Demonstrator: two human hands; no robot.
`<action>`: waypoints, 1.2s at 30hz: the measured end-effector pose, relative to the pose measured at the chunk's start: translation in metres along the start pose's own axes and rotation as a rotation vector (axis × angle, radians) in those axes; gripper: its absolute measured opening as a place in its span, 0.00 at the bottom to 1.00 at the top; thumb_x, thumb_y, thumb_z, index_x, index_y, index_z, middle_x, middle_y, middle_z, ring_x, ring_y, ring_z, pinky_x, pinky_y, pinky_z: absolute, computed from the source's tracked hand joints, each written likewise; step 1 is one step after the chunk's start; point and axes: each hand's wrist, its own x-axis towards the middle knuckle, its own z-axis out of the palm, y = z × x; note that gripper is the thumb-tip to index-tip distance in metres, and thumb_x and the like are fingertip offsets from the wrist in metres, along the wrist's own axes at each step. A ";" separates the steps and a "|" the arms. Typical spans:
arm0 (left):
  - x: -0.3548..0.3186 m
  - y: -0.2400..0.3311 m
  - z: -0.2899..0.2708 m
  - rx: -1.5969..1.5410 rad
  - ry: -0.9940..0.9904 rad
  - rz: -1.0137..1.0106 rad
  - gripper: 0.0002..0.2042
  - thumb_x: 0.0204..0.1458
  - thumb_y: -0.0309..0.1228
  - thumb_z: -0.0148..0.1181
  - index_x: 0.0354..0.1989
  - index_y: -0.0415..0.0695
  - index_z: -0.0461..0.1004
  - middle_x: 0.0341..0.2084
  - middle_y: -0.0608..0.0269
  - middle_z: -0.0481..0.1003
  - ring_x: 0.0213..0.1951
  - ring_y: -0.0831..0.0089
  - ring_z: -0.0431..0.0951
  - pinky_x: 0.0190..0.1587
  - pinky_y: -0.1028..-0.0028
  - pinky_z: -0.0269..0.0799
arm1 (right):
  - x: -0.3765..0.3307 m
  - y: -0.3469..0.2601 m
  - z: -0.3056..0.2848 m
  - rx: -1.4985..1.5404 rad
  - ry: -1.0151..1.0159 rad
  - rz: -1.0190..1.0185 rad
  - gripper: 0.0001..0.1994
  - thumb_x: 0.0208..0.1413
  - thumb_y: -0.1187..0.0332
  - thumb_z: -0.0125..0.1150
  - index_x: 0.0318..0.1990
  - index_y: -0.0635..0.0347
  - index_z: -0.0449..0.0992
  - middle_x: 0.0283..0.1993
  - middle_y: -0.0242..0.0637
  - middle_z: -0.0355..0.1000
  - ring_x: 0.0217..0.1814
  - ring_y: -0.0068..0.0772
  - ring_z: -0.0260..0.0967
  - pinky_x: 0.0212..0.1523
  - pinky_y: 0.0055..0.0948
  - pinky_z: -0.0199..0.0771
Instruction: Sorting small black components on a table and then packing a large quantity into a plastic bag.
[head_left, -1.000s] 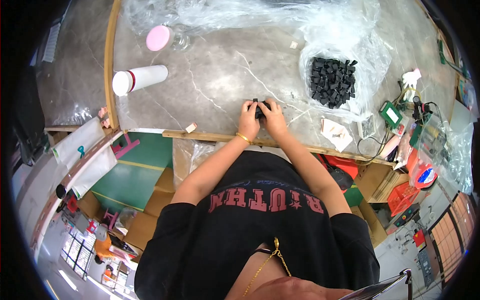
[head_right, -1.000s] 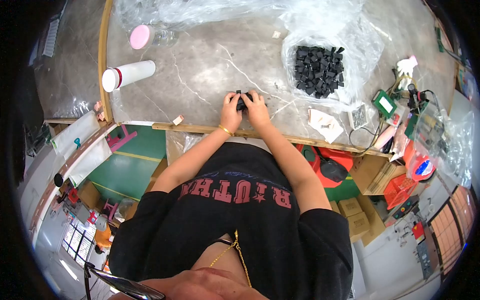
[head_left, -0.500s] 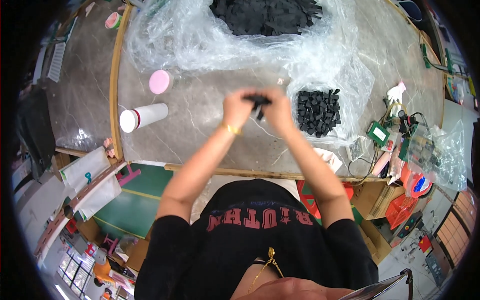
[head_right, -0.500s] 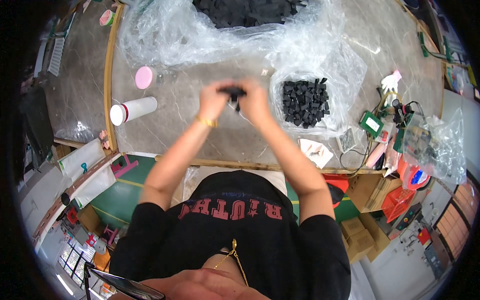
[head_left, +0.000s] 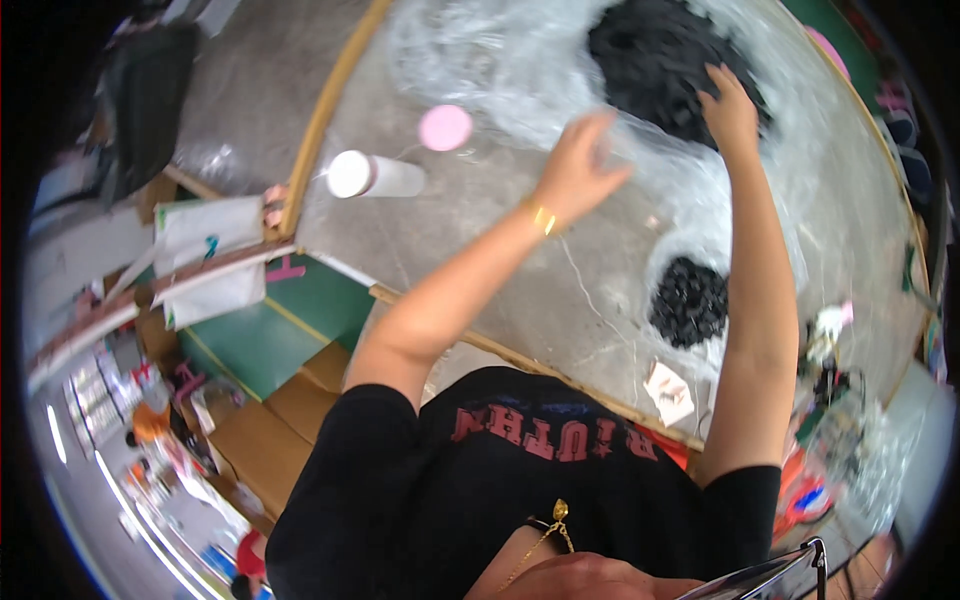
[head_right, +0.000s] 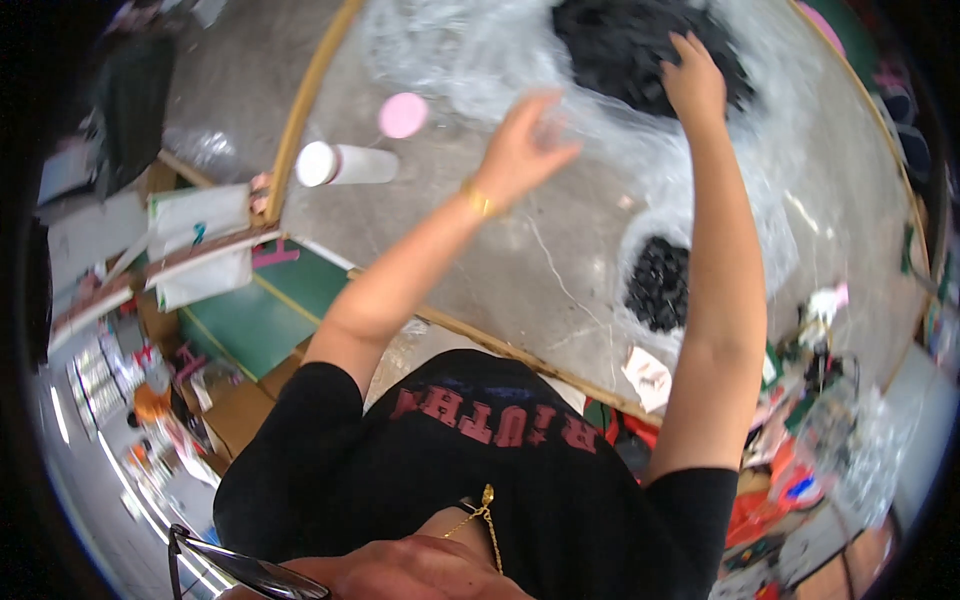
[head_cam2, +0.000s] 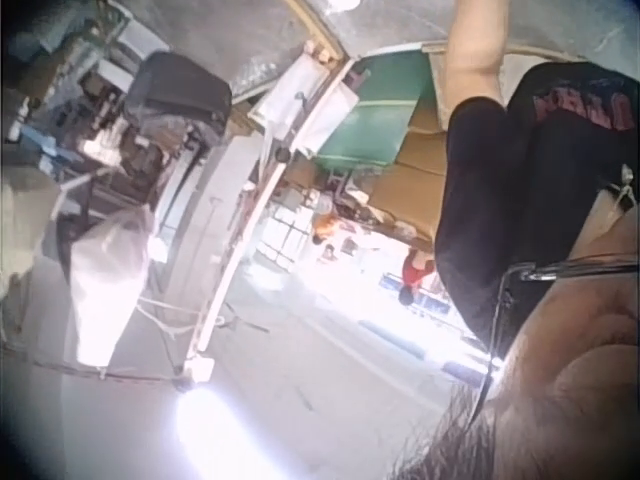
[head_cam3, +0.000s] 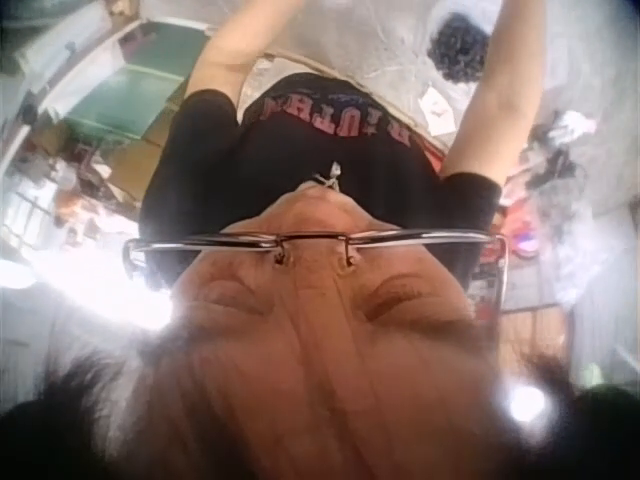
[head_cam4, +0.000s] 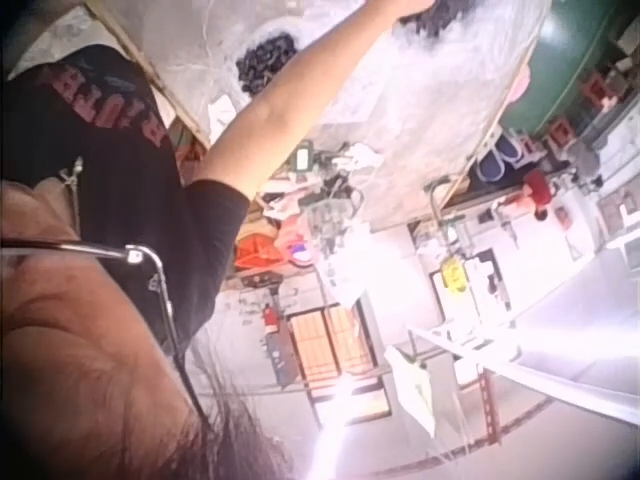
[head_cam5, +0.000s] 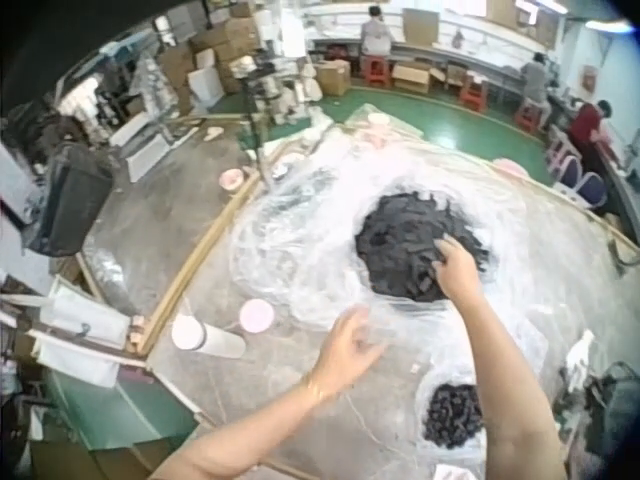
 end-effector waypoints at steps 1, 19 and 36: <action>-0.042 -0.014 -0.018 -0.128 -0.020 -0.215 0.29 0.40 0.25 0.63 0.53 0.43 0.59 0.50 0.60 0.61 0.44 0.71 0.69 0.43 0.75 0.68 | -0.002 -0.006 -0.004 0.073 -0.143 0.093 0.10 0.44 0.67 0.57 0.36 0.55 0.76 0.38 0.44 0.71 0.40 0.43 0.69 0.40 0.34 0.68; -0.122 -0.132 -0.218 0.359 0.749 -0.326 0.39 0.25 0.37 0.71 0.48 0.35 0.60 0.43 0.48 0.65 0.48 0.55 0.65 0.50 0.64 0.59 | -0.123 -0.264 0.149 0.737 -0.400 0.162 0.39 0.28 0.66 0.73 0.51 0.67 0.59 0.51 0.44 0.63 0.52 0.35 0.61 0.49 0.32 0.63; -0.075 -0.141 -0.480 0.294 0.963 -0.253 0.29 0.28 0.34 0.70 0.41 0.36 0.65 0.37 0.52 0.72 0.40 0.64 0.73 0.42 0.70 0.67 | 0.021 -0.533 0.222 0.993 -0.614 -0.257 0.29 0.32 0.65 0.70 0.45 0.62 0.67 0.42 0.42 0.70 0.45 0.37 0.67 0.43 0.31 0.66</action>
